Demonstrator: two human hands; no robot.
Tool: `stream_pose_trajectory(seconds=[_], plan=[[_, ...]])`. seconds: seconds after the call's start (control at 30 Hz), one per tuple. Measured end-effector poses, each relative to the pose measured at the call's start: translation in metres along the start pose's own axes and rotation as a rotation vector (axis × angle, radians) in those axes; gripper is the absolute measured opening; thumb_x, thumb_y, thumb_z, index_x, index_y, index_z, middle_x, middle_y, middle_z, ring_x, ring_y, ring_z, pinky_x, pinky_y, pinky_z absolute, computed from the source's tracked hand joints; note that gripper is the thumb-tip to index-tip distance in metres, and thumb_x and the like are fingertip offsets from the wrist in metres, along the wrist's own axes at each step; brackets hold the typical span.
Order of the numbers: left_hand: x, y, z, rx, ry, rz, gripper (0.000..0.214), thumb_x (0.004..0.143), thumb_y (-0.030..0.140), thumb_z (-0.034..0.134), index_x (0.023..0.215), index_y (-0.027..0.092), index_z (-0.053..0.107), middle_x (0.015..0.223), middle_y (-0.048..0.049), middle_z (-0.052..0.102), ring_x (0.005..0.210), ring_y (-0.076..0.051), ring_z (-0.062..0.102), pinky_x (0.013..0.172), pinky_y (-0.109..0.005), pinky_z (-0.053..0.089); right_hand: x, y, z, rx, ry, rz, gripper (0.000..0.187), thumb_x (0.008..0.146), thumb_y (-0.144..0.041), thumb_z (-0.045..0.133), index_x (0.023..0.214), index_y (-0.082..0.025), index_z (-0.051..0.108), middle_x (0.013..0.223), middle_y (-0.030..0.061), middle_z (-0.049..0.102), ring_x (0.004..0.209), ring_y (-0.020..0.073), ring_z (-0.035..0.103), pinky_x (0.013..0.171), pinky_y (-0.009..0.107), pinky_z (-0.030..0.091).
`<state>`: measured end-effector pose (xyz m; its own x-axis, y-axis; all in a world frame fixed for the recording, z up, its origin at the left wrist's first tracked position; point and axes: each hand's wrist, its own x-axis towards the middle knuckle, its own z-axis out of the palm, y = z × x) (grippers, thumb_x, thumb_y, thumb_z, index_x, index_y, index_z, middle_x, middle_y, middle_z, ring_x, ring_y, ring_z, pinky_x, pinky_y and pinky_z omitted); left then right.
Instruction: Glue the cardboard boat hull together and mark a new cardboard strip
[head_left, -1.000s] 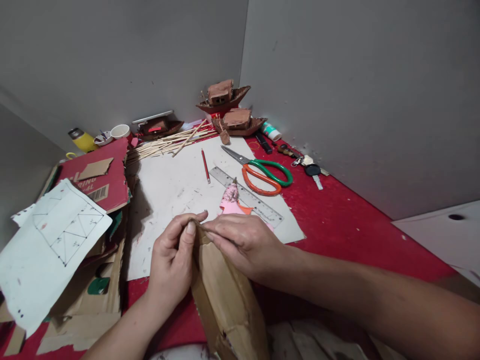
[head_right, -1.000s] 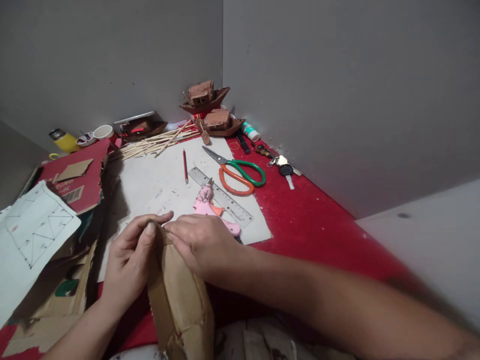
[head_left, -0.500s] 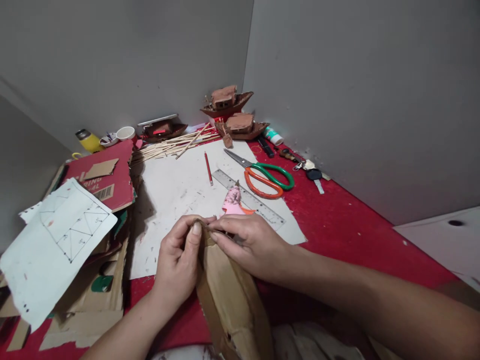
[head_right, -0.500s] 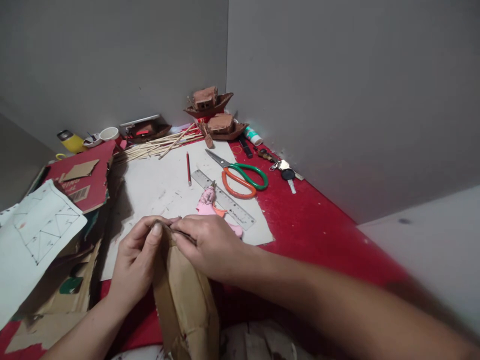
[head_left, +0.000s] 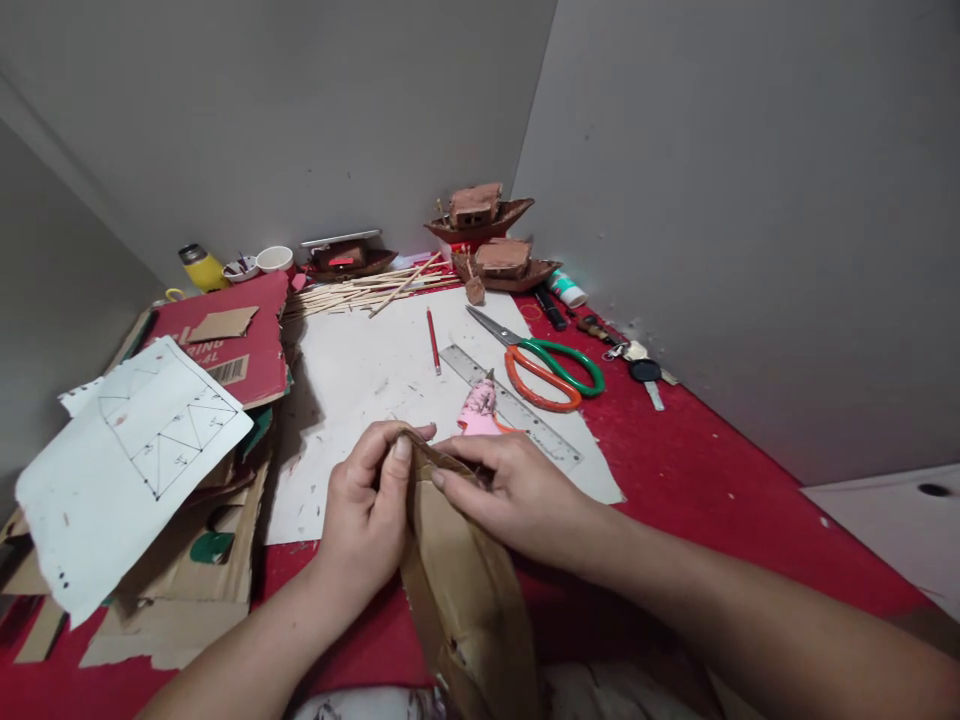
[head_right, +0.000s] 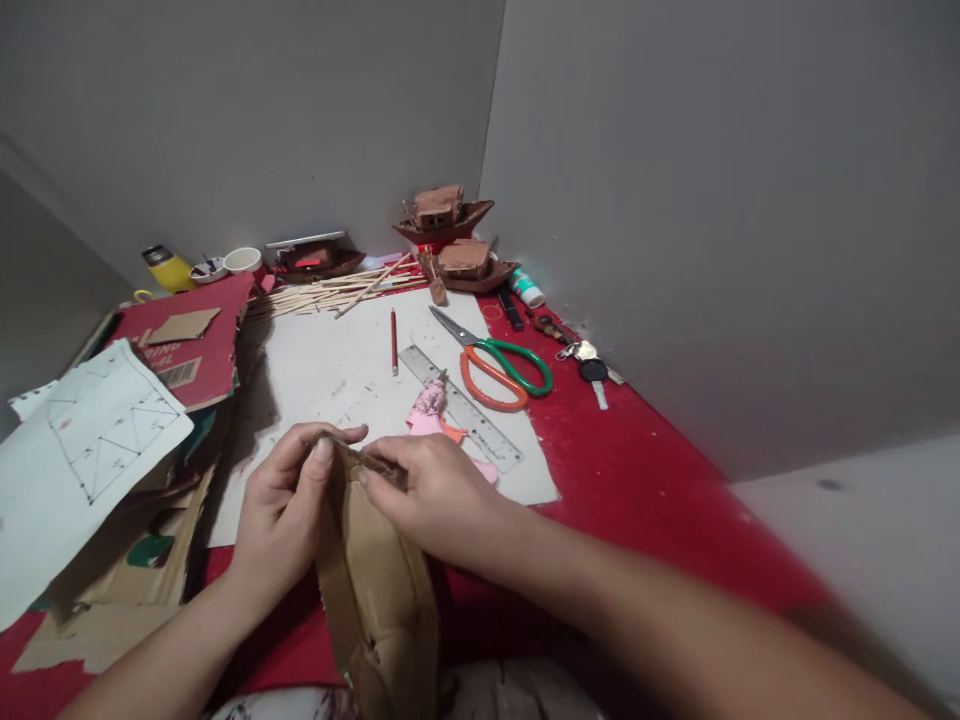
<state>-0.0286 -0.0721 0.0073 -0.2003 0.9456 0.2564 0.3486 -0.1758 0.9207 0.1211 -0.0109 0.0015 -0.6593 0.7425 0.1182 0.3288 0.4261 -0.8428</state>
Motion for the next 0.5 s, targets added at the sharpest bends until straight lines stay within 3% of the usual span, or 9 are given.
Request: stream_pose_trajectory(seconds=[0.17, 0.37, 0.5], plan=[[-0.0042, 0.0009, 0.0025, 0.088, -0.027, 0.064, 0.021, 0.097, 0.024, 0.045, 0.099, 0.019, 0.065, 0.095, -0.0031, 0.071, 0.086, -0.013, 0.064, 0.075, -0.022, 0.048, -0.0020, 0.0036, 0.0028, -0.098, -0.088, -0.028, 0.029, 0.091, -0.025, 0.045, 0.064, -0.017, 0.052, 0.058, -0.0019, 0.050, 0.054, 0.0103, 0.045, 0.052, 0.022, 0.033], [-0.0055, 0.0012, 0.0022, 0.116, -0.054, 0.097, 0.020, 0.096, 0.020, 0.045, 0.098, 0.019, 0.064, 0.092, -0.0026, 0.071, 0.079, -0.012, 0.064, 0.072, -0.021, 0.049, -0.0020, 0.0024, -0.0016, -0.142, -0.197, -0.066, 0.025, 0.092, -0.023, 0.040, 0.068, -0.019, 0.044, 0.061, -0.0022, 0.048, 0.055, 0.0102, 0.041, 0.056, 0.024, 0.031], [-0.0070, 0.0010, 0.0022, 0.154, -0.065, 0.191, 0.020, 0.095, 0.014, 0.045, 0.102, 0.018, 0.064, 0.091, -0.0027, 0.070, 0.080, -0.010, 0.065, 0.072, -0.019, 0.050, -0.0031, 0.0051, -0.0002, -0.077, -0.195, -0.059, 0.024, 0.091, -0.023, 0.041, 0.068, -0.019, 0.043, 0.061, -0.0033, 0.047, 0.055, 0.0097, 0.041, 0.055, 0.023, 0.031]])
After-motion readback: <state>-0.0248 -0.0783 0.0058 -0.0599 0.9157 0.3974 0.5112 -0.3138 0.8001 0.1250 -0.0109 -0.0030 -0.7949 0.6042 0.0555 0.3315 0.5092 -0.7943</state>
